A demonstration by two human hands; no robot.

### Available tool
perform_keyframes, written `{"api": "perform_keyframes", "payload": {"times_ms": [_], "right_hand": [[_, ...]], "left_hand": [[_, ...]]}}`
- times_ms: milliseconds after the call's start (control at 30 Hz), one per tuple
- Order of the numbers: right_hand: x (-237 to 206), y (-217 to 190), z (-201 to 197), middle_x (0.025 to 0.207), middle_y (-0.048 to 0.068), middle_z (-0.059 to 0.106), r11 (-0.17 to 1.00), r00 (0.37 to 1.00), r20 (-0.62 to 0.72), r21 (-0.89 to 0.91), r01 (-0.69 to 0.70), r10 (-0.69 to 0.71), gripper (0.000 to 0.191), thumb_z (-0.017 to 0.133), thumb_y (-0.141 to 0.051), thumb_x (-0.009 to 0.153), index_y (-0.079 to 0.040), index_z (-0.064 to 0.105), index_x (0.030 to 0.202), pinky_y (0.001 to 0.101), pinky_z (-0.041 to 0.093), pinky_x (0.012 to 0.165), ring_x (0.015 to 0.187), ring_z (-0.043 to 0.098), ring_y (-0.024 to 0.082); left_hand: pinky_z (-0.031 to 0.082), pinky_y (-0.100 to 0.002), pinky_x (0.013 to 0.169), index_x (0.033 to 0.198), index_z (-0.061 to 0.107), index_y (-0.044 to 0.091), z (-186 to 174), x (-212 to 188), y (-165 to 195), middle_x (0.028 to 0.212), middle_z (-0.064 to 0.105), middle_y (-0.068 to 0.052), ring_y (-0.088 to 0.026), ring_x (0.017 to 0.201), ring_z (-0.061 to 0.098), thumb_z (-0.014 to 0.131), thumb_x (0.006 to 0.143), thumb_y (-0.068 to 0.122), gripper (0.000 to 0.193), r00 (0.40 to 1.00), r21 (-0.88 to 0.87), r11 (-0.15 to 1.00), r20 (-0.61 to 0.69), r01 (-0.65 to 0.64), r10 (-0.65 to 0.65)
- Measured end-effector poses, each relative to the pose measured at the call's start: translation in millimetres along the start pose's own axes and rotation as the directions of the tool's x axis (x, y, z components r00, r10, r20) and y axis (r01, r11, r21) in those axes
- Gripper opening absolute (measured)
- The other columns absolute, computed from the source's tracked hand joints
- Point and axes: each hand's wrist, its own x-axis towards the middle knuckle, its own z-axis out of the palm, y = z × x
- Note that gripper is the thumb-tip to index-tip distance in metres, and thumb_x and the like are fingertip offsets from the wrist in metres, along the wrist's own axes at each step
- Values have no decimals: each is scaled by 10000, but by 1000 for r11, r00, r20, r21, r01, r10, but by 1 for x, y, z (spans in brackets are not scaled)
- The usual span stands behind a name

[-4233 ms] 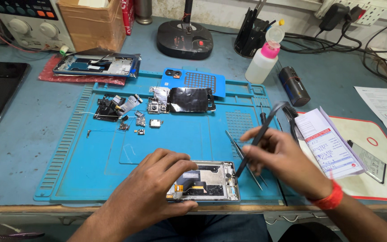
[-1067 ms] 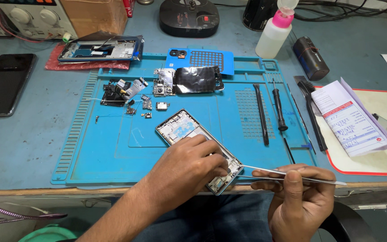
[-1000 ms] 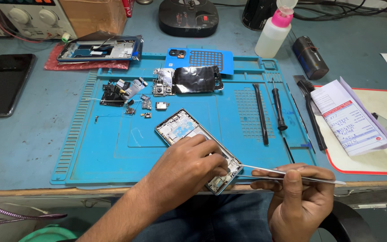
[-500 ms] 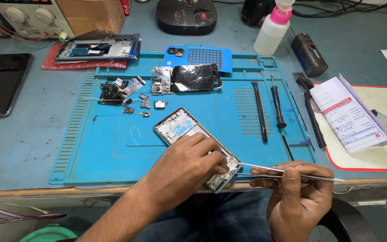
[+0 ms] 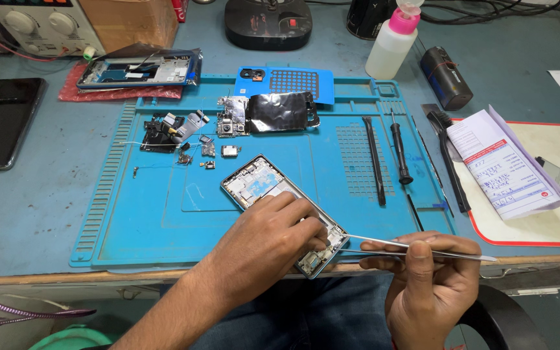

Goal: The person repairs a disassembled smartphone at a workbench. They hold the phone frame, pry at its edges with a metal spudger, use tweezers to pick small internal components from the mat, handle a small part in both hands, and use a screwdriver on the phone body while arranging parts on the mat.

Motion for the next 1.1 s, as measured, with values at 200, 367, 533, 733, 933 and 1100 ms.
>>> {"api": "perform_keyframes", "payload": {"times_ms": [200, 367, 533, 733, 933, 1100], "right_hand": [[-1, 1, -2, 926, 149, 613, 1000, 1000, -7, 16, -3, 3, 205, 596, -143, 1087, -13, 453, 1155, 433, 681, 622, 817, 759, 323], [-1, 0, -5, 919, 155, 620, 1000, 1000, -2, 23, -13, 13, 197, 594, -140, 1089, -17, 455, 1157, 434, 681, 626, 824, 758, 323], [-1, -1, -4, 930, 159, 626, 999, 1000, -6, 27, -18, 18, 196, 598, -138, 1086, -16, 464, 1161, 435, 680, 634, 825, 757, 324], [0, 0, -4, 929, 161, 632, 999, 1000, 5, 32, -8, 8, 196, 598, -140, 1088, -12, 470, 1163, 433, 683, 636, 817, 757, 320], [0, 0, -4, 923, 163, 636, 1000, 1000, 3, 22, -11, 10, 196, 598, -137, 1086, -9, 467, 1157, 436, 687, 639, 817, 758, 316], [0, -1, -4, 921, 164, 636, 1000, 1000, 1, 5, -16, 16, 196, 594, -139, 1086, -7, 466, 1155, 435, 686, 637, 817, 758, 315]], "left_hand": [[522, -393, 805, 900, 699, 71, 2, 1, 1, 1001, 695, -50, -213, 923, 639, 729, 902, 188, 121, 1000, 10, 1000, -13, -14, 14], [522, -391, 800, 901, 699, 67, 3, 2, 2, 995, 696, -53, -214, 922, 640, 729, 902, 191, 127, 1000, 11, 1000, -8, -11, 11], [523, -389, 803, 904, 699, 71, 3, 1, 2, 996, 698, -51, -210, 919, 642, 723, 907, 196, 128, 1000, 19, 1000, -10, -8, 8], [524, -390, 803, 909, 698, 68, 4, 1, 2, 996, 697, -53, -211, 917, 642, 723, 907, 198, 133, 1000, 13, 1000, -4, -8, 8], [523, -392, 803, 913, 698, 67, 4, 2, 1, 1000, 697, -55, -213, 919, 641, 724, 905, 197, 134, 1000, 24, 1000, -8, -12, 12], [522, -390, 799, 910, 699, 72, 4, 1, 2, 1000, 696, -52, -210, 915, 641, 724, 908, 195, 125, 1000, 28, 1000, 8, -1, 1]]}}
